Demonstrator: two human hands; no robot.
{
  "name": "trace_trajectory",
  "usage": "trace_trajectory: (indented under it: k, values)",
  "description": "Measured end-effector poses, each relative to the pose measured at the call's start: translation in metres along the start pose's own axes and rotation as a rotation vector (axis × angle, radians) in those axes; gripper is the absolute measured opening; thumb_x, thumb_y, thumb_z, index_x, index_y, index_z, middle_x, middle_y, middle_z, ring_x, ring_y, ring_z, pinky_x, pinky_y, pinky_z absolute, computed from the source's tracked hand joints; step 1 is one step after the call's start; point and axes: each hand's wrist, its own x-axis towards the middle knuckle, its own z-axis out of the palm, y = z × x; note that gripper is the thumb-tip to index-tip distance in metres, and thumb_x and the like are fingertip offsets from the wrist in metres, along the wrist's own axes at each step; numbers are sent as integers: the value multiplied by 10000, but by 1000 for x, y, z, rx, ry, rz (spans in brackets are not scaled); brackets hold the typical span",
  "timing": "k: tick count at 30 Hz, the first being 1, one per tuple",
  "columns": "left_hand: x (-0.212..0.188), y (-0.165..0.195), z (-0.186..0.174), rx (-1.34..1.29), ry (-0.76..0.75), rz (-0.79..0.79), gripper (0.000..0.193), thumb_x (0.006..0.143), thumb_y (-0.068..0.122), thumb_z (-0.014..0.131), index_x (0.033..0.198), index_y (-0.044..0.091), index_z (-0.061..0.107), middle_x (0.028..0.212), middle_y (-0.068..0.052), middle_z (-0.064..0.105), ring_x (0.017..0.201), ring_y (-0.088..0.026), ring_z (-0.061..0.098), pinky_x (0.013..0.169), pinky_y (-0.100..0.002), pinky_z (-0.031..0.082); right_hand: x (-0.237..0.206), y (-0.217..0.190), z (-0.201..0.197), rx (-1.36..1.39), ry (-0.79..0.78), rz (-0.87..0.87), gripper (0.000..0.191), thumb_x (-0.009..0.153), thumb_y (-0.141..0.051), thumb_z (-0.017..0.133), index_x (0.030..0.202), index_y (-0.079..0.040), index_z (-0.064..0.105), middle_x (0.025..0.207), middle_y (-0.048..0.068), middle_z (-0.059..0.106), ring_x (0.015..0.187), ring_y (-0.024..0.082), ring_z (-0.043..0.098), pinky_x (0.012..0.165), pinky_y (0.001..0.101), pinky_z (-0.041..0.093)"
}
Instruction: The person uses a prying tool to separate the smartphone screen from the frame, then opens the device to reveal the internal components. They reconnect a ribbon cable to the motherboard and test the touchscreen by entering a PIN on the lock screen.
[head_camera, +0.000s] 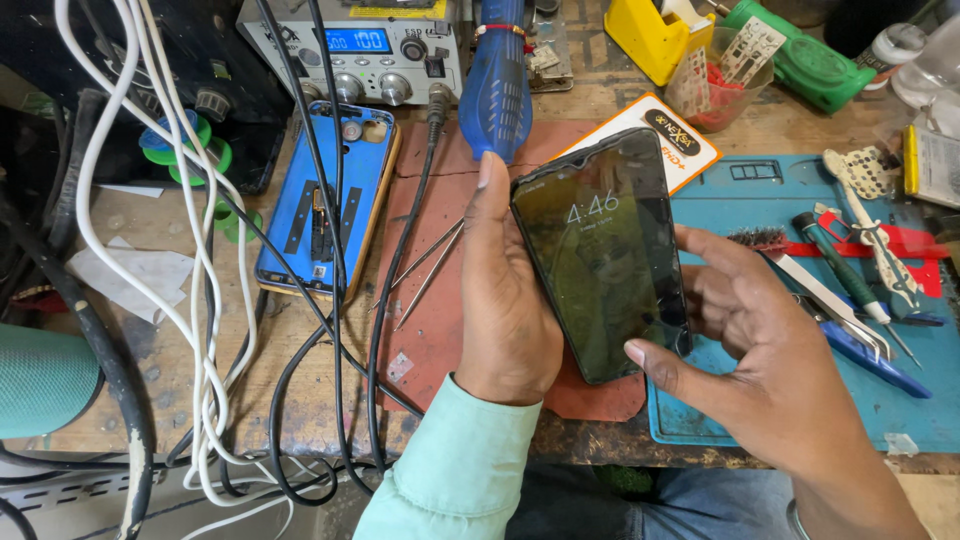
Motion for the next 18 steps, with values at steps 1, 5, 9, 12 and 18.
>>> trace_trajectory:
  k: [1, 5, 9, 12, 18]
  values:
    - [0, 0, 0, -7, -1, -19, 484, 1142, 438, 473, 1362, 22, 585, 1262, -90, 675, 1158, -194, 646, 1047, -365, 503, 3, -5, 2, -46, 33, -8, 804, 791, -2, 784, 1503, -8, 411, 1229, 129, 704, 1133, 189, 684, 961, 343, 559]
    - [1, -1, 1, 1, 12, -14, 464, 1133, 411, 455, 1350, 22, 585, 1262, -92, 675, 1158, -189, 651, 1050, -362, 506, 13, -22, 7, -102, 240, -13, 608, 908, -29, 732, 1460, 6, 479, 1194, 148, 714, 1061, 173, 679, 891, 306, 545]
    - [-1, -1, 3, -1, -38, 6, 472, 1160, 405, 444, 1364, 3, 583, 1283, -109, 669, 1176, -196, 648, 1078, -367, 502, 14, -32, 8, 0, 375, -35, 447, 967, -111, 674, 1367, -3, 505, 1125, 132, 710, 989, 135, 702, 871, 263, 593]
    - [-2, 0, 3, -15, -58, -22, 486, 1165, 412, 437, 1368, -5, 584, 1275, -121, 672, 1166, -209, 653, 1074, -378, 506, 9, -29, 8, -18, 356, -23, 447, 979, -105, 662, 1386, 10, 514, 1133, 155, 713, 1006, 155, 695, 841, 276, 569]
    - [-1, -1, 3, -22, -8, -10, 473, 1141, 407, 454, 1368, 13, 582, 1286, -107, 661, 1179, -205, 640, 1076, -379, 501, -10, -11, 6, -61, 353, -14, 483, 973, -43, 687, 1426, 28, 531, 1182, 168, 700, 1092, 172, 666, 957, 310, 542]
